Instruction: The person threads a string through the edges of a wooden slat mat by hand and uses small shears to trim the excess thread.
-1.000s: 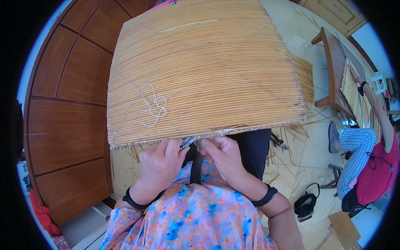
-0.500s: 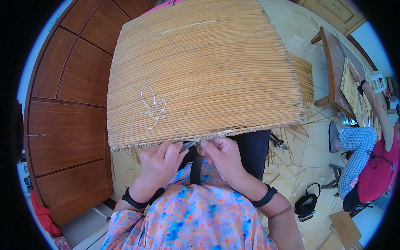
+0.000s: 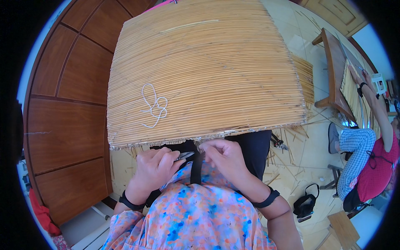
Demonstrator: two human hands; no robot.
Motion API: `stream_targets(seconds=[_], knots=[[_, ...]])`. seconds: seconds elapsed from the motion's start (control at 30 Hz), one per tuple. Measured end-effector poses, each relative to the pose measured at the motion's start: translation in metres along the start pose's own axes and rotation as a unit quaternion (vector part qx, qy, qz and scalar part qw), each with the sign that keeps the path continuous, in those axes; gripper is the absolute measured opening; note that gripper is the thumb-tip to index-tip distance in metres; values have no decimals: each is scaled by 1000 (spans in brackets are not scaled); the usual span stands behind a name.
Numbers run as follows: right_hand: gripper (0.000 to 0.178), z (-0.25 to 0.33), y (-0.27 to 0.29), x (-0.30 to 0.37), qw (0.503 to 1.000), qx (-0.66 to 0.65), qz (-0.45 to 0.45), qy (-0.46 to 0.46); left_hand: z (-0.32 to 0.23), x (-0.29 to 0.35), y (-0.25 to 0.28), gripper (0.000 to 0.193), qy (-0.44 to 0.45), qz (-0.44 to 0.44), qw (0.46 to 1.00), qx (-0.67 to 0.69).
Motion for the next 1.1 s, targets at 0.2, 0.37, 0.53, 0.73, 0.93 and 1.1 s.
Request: stream_targets(seconds=[0.2, 0.37, 0.53, 0.73, 0.93, 1.1], knots=[[19, 8, -3, 1, 998, 39, -40, 19, 7, 2, 8, 24, 58, -44, 997, -18], [22, -2, -3, -2, 993, -112, -42, 9, 7, 3, 10, 25, 88, -33, 995, -27], [23, -2, -2, -2, 991, -118, -64, 28, 5, -4, 10, 31, 105, -51, 993, 1], [18, -5, 2, -1, 991, -111, -73, 26, -6, -30, -1, 31, 68, -73, 995, -4], [15, 0, 7, 4, 990, -108, -89, 30, -11, -36, -12, 14, -18, -99, 995, -26], [19, -2, 11, 3, 987, -136, -74, 40, -7, -27, -10, 14, -32, -79, 996, 21]])
Point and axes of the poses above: each hand's wrist, its own x-axis away from the middle knuckle, its own y-axis out of the back of the hand, z = x × y, the point moved 7 cm from there along -x, towards the middle knuckle, and after that the axes turned 9 degrees about z, right-handed, at the moved point
